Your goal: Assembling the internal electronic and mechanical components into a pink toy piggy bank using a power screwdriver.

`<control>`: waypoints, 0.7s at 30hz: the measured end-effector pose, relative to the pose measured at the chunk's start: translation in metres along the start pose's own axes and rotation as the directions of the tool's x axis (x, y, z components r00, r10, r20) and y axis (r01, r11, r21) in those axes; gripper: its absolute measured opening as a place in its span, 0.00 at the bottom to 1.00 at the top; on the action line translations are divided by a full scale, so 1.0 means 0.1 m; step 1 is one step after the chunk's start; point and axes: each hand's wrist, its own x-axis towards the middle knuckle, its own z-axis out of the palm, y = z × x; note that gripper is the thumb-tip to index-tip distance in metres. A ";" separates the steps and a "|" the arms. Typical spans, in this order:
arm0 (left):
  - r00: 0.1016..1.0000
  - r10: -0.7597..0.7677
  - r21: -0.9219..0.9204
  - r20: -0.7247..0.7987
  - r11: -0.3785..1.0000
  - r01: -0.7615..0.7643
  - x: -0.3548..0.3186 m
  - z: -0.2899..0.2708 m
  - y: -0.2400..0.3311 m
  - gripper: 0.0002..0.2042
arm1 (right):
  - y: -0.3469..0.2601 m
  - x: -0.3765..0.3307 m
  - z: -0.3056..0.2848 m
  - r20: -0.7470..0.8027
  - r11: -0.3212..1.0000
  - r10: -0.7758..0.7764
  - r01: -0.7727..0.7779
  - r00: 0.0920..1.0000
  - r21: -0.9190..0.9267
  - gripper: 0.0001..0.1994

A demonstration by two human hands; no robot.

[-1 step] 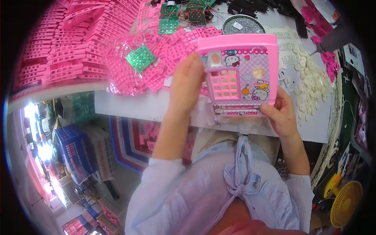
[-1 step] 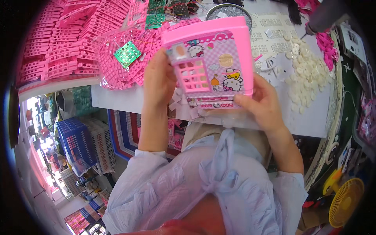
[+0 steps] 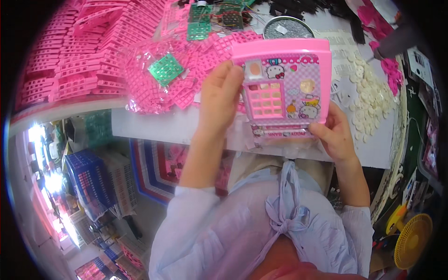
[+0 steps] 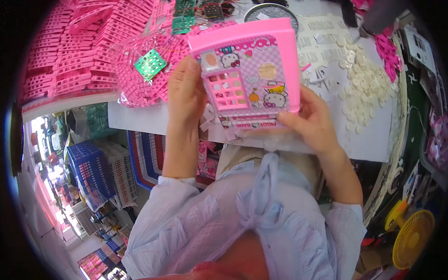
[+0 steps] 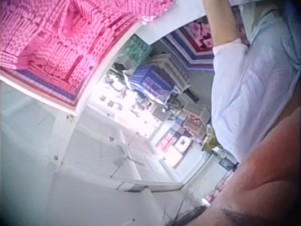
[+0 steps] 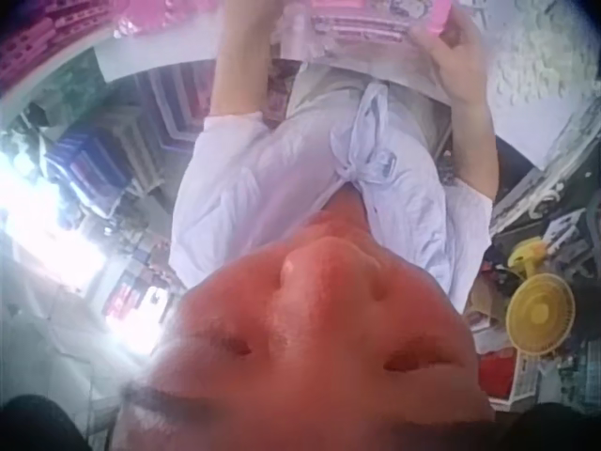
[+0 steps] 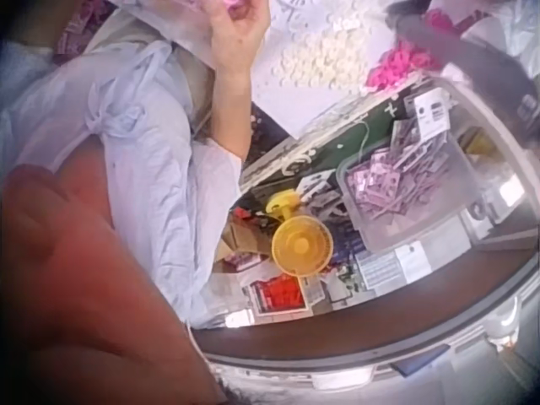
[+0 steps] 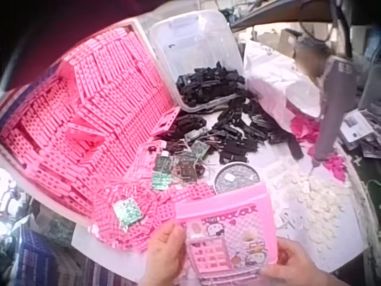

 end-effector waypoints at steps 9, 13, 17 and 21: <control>0.572 0.258 0.403 0.779 0.493 -0.771 0.13 -0.25 0.08 0.16 | -0.34 0.61 -0.62 0.387 0.358 -0.164 0.420 0.907 -0.834 0.26; 0.601 0.039 0.535 0.798 0.411 -0.738 -0.30 -0.31 -0.20 0.20 | -0.29 0.54 -0.72 0.577 0.277 0.005 0.553 0.817 -0.786 0.25; 0.638 0.013 0.577 0.770 0.415 -0.704 -0.32 -0.32 -0.30 0.23 | -0.21 0.49 -0.54 0.553 -0.098 -0.052 0.547 0.831 -0.831 0.28; 0.636 -0.034 0.595 0.771 0.394 -0.701 -0.26 -0.20 -0.16 0.23 | -0.05 0.43 -0.55 0.521 -0.128 -0.076 0.510 0.850 -0.850 0.30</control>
